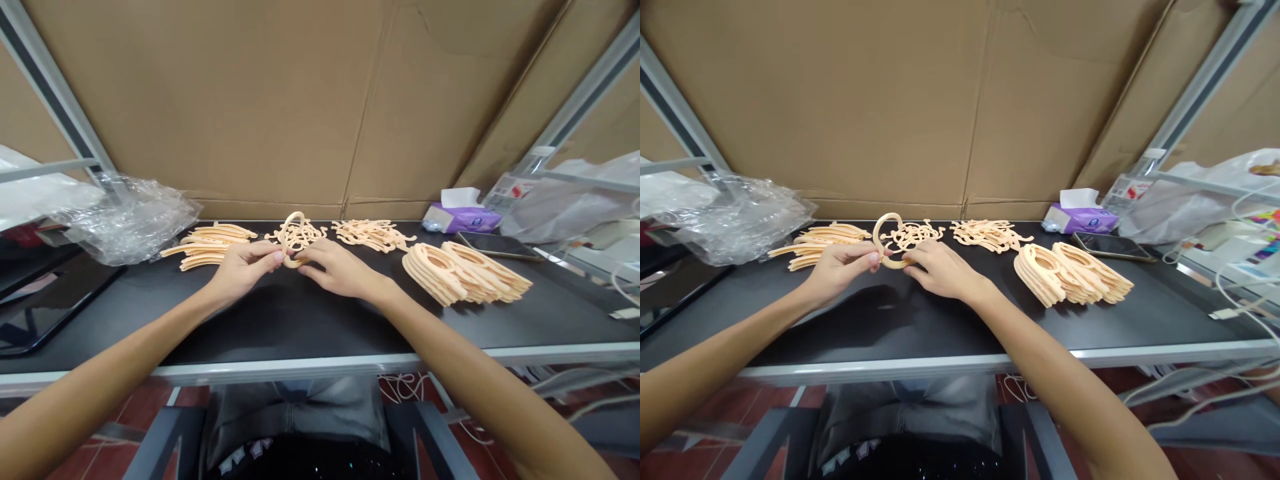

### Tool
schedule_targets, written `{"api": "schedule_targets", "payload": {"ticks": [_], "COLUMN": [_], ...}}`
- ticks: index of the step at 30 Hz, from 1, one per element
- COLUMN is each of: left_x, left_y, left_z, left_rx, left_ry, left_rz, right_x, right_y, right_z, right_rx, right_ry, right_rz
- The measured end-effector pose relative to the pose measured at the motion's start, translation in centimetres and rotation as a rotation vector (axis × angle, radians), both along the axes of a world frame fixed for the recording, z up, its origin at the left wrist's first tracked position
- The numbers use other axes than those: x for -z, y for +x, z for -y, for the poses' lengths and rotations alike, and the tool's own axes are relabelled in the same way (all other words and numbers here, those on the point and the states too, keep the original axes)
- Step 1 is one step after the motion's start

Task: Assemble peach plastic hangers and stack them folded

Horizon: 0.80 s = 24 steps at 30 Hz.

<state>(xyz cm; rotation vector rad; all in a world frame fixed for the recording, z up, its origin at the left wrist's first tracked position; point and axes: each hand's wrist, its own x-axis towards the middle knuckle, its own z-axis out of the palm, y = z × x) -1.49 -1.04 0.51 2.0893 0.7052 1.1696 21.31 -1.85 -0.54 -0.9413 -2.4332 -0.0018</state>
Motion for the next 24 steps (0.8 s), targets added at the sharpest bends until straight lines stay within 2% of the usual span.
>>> {"api": "schedule_targets", "payload": {"ticks": [5, 7, 9, 11, 13, 16, 18, 20, 24], "left_x": [0.3, 0.5, 0.7, 0.9, 1.2, 1.6, 1.8, 2.0, 2.5], "left_y": [0.2, 0.3, 0.4, 0.6, 0.9, 1.4, 1.6, 1.6, 1.5], "left_z": [0.2, 0.3, 0.7, 1.2, 1.7, 2.3, 2.3, 2.2, 1.7], "left_rx": [0.04, 0.025, -0.033, -0.072, -0.029, 0.099, 0.093, 0.024, -0.113], "left_ry": [0.001, 0.059, 0.224, 0.461, 0.663, 0.816, 0.851, 0.853, 0.759], "left_rz": [-0.002, -0.01, -0.009, -0.016, -0.073, -0.271, -0.4, -0.484, -0.656], "right_x": [0.5, 0.5, 0.5, 0.5, 0.6, 1.0, 1.1, 1.1, 0.3], "right_y": [-0.3, -0.5, -0.5, -0.4, -0.2, 0.3, 0.4, 0.5, 0.8], "right_z": [0.1, 0.1, 0.1, 0.1, -0.1, -0.4, -0.6, -0.6, -0.4], "right_rx": [-0.04, -0.059, -0.049, -0.028, -0.013, -0.001, 0.014, 0.074, 0.37], "right_ry": [0.012, 0.022, 0.028, 0.021, 0.015, 0.04, 0.06, 0.046, 0.03], "right_rz": [-0.023, -0.033, -0.038, -0.032, -0.031, -0.044, -0.039, 0.0, 0.216]}}
